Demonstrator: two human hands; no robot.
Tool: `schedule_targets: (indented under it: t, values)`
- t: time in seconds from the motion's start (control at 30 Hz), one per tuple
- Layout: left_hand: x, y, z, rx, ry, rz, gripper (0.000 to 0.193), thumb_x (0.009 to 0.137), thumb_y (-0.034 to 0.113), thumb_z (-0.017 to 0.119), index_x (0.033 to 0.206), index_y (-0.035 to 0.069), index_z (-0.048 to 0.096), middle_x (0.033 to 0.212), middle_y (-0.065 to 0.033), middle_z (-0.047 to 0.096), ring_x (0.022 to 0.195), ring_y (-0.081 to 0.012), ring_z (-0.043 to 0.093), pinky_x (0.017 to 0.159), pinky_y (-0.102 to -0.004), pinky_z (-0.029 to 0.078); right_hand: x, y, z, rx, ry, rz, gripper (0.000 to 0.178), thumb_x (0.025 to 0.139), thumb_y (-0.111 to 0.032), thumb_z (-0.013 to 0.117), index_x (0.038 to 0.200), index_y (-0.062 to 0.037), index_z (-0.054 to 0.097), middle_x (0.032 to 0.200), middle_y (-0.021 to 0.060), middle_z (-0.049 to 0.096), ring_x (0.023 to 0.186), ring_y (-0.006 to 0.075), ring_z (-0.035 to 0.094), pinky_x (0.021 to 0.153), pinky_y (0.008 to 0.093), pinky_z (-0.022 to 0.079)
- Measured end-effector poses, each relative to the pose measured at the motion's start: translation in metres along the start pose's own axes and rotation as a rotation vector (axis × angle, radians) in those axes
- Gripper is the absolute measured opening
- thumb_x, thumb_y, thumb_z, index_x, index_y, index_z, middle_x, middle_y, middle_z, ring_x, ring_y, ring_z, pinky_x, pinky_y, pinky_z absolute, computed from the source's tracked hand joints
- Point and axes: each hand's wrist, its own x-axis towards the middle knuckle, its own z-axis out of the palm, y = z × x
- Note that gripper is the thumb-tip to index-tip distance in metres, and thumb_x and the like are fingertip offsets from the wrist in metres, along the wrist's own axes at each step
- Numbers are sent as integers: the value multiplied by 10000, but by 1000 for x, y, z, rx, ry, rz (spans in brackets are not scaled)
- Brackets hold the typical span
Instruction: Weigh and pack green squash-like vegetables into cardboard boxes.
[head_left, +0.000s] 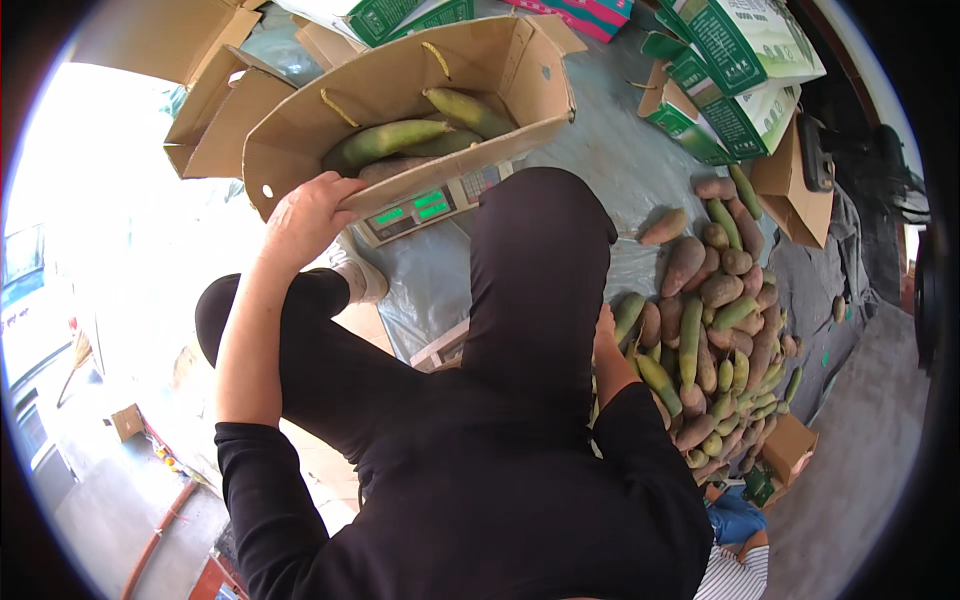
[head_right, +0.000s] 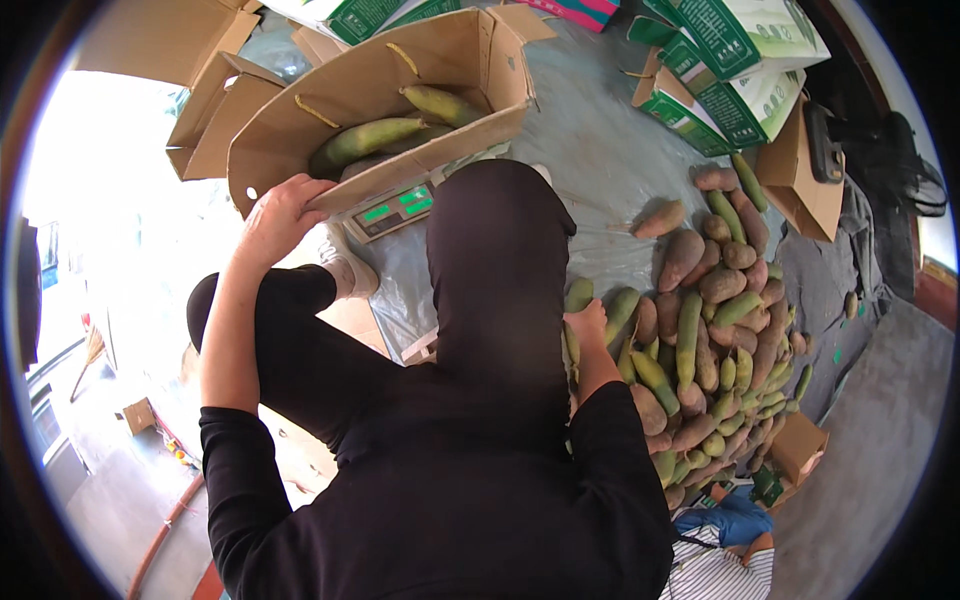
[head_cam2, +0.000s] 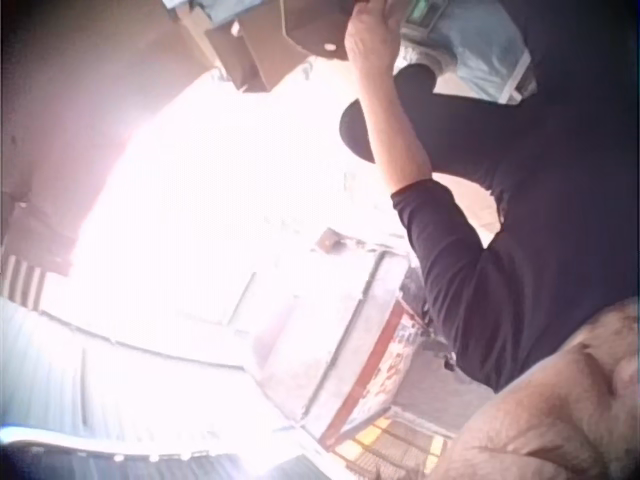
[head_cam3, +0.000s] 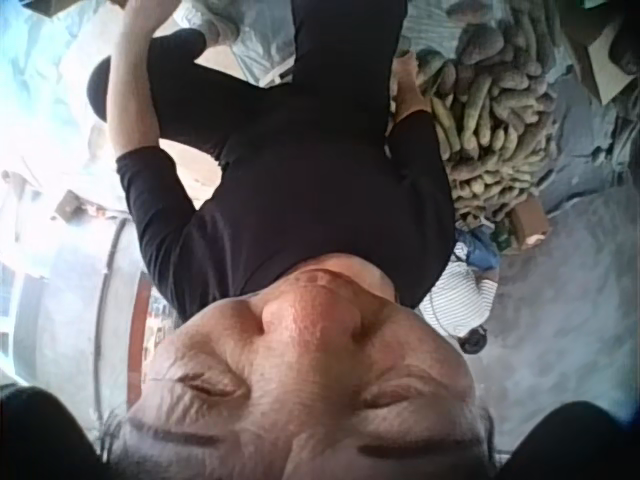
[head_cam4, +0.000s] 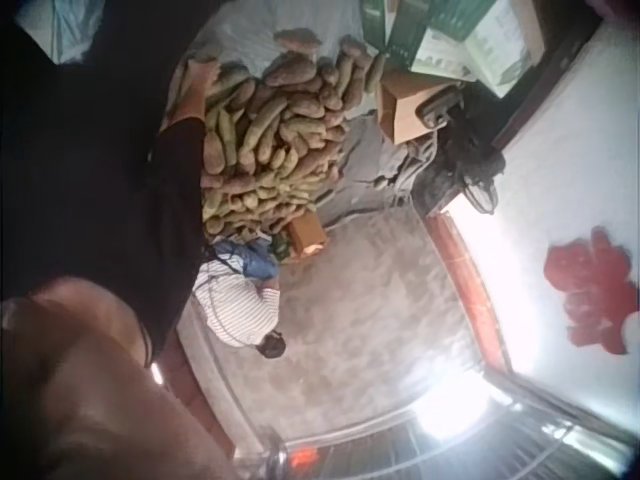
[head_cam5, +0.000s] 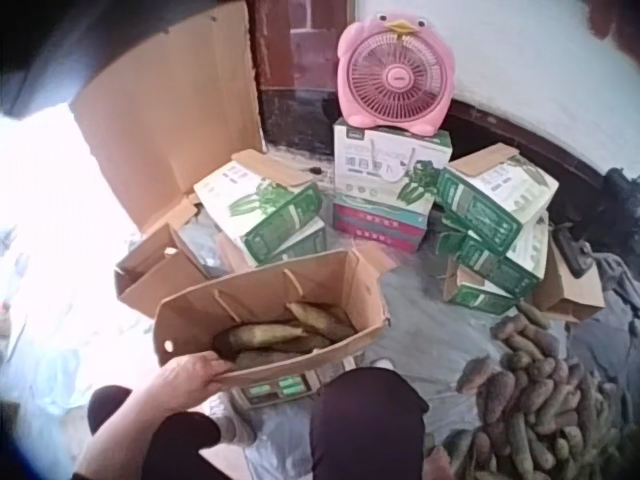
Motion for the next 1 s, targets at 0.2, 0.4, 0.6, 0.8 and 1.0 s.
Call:
schedule_targets:
  t: [0.2, 0.4, 0.6, 0.8, 1.0]
  values:
    - [5, -4, 3, -38, -18, 2, 340, 741, 85, 658, 1079, 71, 626, 914, -130, 587, 917, -319, 578, 812, -401, 449, 53, 42, 16, 67, 58, -255, 578, 649, -205, 733, 1127, -19, 467, 1130, 218, 561, 1074, 393, 532, 884, 477, 445]
    - [-10, -13, 0, 104, -92, -108, 305, 763, 175, 666, 1052, 79, 637, 965, -112, 587, 968, -302, 577, 850, -406, 458, 5, -124, -35, 622, -137, -476, 526, 639, -88, 732, 1101, -2, 499, 967, 144, 615, 896, 287, 602, 796, 389, 473]
    - [-1, -6, 4, 131, -92, -50, 209, 781, 184, 658, 935, 43, 640, 974, -124, 596, 954, -317, 589, 832, -411, 476, -175, -332, -196, 475, 137, -899, 575, 674, -40, 742, 1179, 37, 480, 1080, 112, 590, 966, 185, 578, 830, 314, 473]
    - [-2, -12, 7, 143, -134, -61, 238, 801, 179, 635, 997, 44, 640, 990, -127, 600, 968, -318, 582, 851, -411, 464, -270, -450, -236, 610, 32, -1359, 609, 673, -24, 738, 1221, 15, 475, 1105, 103, 583, 999, 201, 582, 911, 340, 441]
    - [-1, -4, 0, 144, -146, -54, 250, 804, 196, 632, 995, 35, 639, 976, -145, 614, 950, -328, 592, 843, -416, 468, -297, -525, -179, 254, -180, -1522, 608, 636, -137, 783, 1170, -17, 517, 1072, 78, 605, 979, 174, 585, 887, 337, 453]
